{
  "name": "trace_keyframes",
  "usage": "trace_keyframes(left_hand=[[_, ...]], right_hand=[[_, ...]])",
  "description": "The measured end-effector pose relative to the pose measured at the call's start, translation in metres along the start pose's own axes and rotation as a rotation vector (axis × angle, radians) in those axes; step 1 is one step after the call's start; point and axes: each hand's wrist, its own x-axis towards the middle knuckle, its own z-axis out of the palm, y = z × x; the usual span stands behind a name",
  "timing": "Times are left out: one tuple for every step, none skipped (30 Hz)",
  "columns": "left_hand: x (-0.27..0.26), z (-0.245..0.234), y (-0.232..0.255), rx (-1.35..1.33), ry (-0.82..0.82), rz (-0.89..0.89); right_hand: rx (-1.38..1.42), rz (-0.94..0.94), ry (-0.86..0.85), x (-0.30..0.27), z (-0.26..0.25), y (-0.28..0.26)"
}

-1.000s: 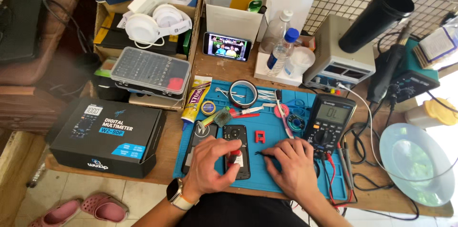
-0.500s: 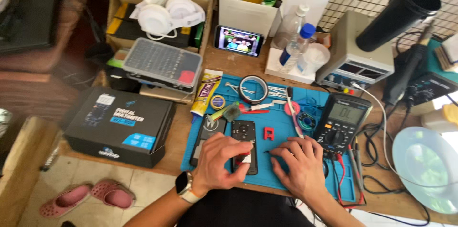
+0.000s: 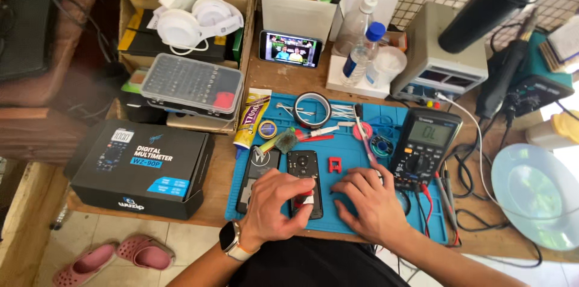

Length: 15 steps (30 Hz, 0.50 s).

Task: The person uses a red-handled screwdriver and tweezers to work on the back of a disassembled black mobile phone. They repeatedly probe the battery connector area and internal components while a digital multimeter sits nearby.

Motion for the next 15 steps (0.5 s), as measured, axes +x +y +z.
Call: trace_keyframes(left_hand=[[0.0006, -0.0015, 0.0011, 0.001, -0.01, 0.003], [0.0029, -0.0018, 0.0011, 0.006, -0.012, 0.009], [0.0039, -0.0004, -0.0002, 0.003, -0.011, 0.013], [0.0033, -0.0007, -0.0004, -0.006, -0.005, 0.016], [0.0025, -0.0007, -0.0007, -0.014, 0.001, 0.018], [0.0018, -0.0016, -0.0004, -0.018, -0.005, 0.017], [0.0013, -0.0022, -0.0002, -0.009, 0.0, 0.014], [0.0022, -0.0003, -0.0007, -0.005, 0.01, 0.014], [0.0024, -0.0002, -0.0001, -0.013, 0.008, 0.016], [0.0032, -0.0001, 0.0004, -0.009, 0.013, 0.012], [0.0038, -0.0002, 0.0006, -0.004, 0.017, 0.007], [0.0033, -0.001, -0.0012, -0.004, 0.017, 0.001], [0.0023, -0.0018, -0.0036, -0.008, 0.002, 0.007], [-0.0009, -0.0024, -0.004, -0.014, -0.015, 0.006], [0.0003, -0.0051, -0.0037, -0.016, -0.016, -0.008]], right_hand=[[0.009, 0.013, -0.002, -0.0004, 0.0007, -0.0013], [0.012, 0.017, -0.002, 0.0016, 0.0007, 0.0006], [0.007, 0.019, -0.001, 0.0015, -0.0005, 0.0017], [-0.007, 0.064, 0.021, 0.0006, -0.0006, 0.0006], [-0.02, 0.108, 0.043, -0.0004, -0.0006, -0.0004], [-0.018, 0.115, 0.042, 0.0003, -0.0007, -0.0023], [-0.028, 0.121, 0.064, 0.001, -0.0007, -0.0038], [-0.045, 0.128, 0.086, 0.0013, -0.0024, -0.0028], [-0.05, 0.134, 0.084, 0.0, -0.0014, -0.0037], [-0.036, 0.141, 0.059, 0.0001, -0.0006, -0.0032], [-0.023, 0.148, 0.034, 0.0003, 0.0006, -0.0029], [-0.019, 0.147, 0.028, 0.0017, -0.0003, -0.002], [-0.022, 0.143, 0.036, 0.0032, -0.0004, -0.0012], [-0.02, 0.141, 0.037, 0.0025, -0.0007, -0.0019], [-0.013, 0.142, 0.025, 0.0041, -0.0007, -0.0007]])
